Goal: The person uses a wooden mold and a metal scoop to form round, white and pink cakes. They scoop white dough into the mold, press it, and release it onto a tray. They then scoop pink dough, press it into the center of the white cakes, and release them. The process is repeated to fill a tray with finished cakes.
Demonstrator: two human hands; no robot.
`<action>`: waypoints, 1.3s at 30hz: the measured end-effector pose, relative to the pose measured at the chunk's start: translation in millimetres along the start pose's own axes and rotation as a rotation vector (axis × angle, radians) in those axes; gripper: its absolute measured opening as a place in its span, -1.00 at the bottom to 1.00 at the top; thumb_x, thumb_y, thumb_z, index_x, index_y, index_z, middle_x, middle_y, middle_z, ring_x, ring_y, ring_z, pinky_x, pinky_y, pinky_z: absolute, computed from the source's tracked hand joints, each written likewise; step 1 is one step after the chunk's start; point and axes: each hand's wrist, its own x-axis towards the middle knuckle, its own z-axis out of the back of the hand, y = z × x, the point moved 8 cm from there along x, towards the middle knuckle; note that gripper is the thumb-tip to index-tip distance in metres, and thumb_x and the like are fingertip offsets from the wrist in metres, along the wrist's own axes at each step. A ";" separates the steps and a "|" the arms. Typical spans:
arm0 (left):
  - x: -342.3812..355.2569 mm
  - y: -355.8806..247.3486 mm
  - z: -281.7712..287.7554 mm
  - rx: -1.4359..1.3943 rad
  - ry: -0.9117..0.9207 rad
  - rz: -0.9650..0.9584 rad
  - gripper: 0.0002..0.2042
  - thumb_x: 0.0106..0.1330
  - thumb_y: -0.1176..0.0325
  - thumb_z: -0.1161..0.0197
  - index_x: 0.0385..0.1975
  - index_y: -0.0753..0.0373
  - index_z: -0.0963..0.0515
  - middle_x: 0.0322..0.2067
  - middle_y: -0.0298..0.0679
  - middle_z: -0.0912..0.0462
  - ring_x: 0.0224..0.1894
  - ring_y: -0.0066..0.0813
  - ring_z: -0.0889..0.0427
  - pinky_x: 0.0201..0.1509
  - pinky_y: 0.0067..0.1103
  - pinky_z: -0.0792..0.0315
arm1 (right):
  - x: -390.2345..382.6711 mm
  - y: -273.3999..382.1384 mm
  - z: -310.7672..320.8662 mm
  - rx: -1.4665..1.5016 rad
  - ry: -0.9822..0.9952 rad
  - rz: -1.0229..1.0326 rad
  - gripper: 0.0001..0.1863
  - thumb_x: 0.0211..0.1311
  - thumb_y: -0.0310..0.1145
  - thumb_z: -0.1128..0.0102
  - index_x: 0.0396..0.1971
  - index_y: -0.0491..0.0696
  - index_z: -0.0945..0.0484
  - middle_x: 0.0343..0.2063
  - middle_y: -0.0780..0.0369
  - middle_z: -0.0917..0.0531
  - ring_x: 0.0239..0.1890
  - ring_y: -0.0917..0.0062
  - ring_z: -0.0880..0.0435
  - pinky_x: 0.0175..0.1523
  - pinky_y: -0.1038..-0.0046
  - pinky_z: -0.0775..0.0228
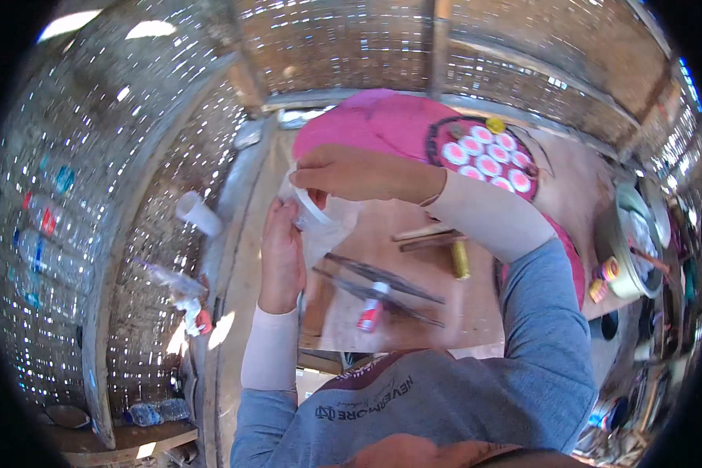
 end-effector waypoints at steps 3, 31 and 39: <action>-4.9 38.8 -69.9 -0.071 0.119 0.113 -0.59 0.37 0.27 0.15 0.12 0.40 -0.26 0.06 -0.11 -0.41 0.14 -0.34 -0.37 0.27 -0.40 -0.14 | -82.7 -12.8 45.0 0.148 -0.152 -0.059 -0.68 0.30 -0.21 0.10 -0.41 -0.14 -0.52 -0.58 0.34 -0.52 -0.48 0.69 -0.45 -0.31 0.60 -0.31; -152.6 226.0 -161.6 -0.065 0.237 0.688 -0.77 0.36 0.34 0.07 -0.06 0.27 -0.38 -0.17 -0.27 -0.54 -0.14 -0.55 -0.51 0.02 -0.57 -0.36 | -357.3 -154.6 -36.0 0.216 -0.469 -0.225 -0.75 0.34 -0.32 0.18 -0.44 -0.15 -0.40 -0.53 0.20 -0.56 -0.43 0.50 -0.53 -0.27 0.40 -0.34; -168.9 228.9 -181.0 -0.057 0.377 0.656 -0.76 0.38 0.37 0.12 -0.02 0.26 -0.32 -0.19 -0.30 -0.49 -0.14 -0.56 -0.49 0.00 -0.55 -0.38 | -323.3 -166.3 -24.8 -0.206 -0.296 -0.401 -0.68 0.26 -0.27 0.15 -0.55 -0.14 -0.50 -0.64 0.19 -0.60 -0.52 0.29 -0.58 -0.30 0.29 -0.38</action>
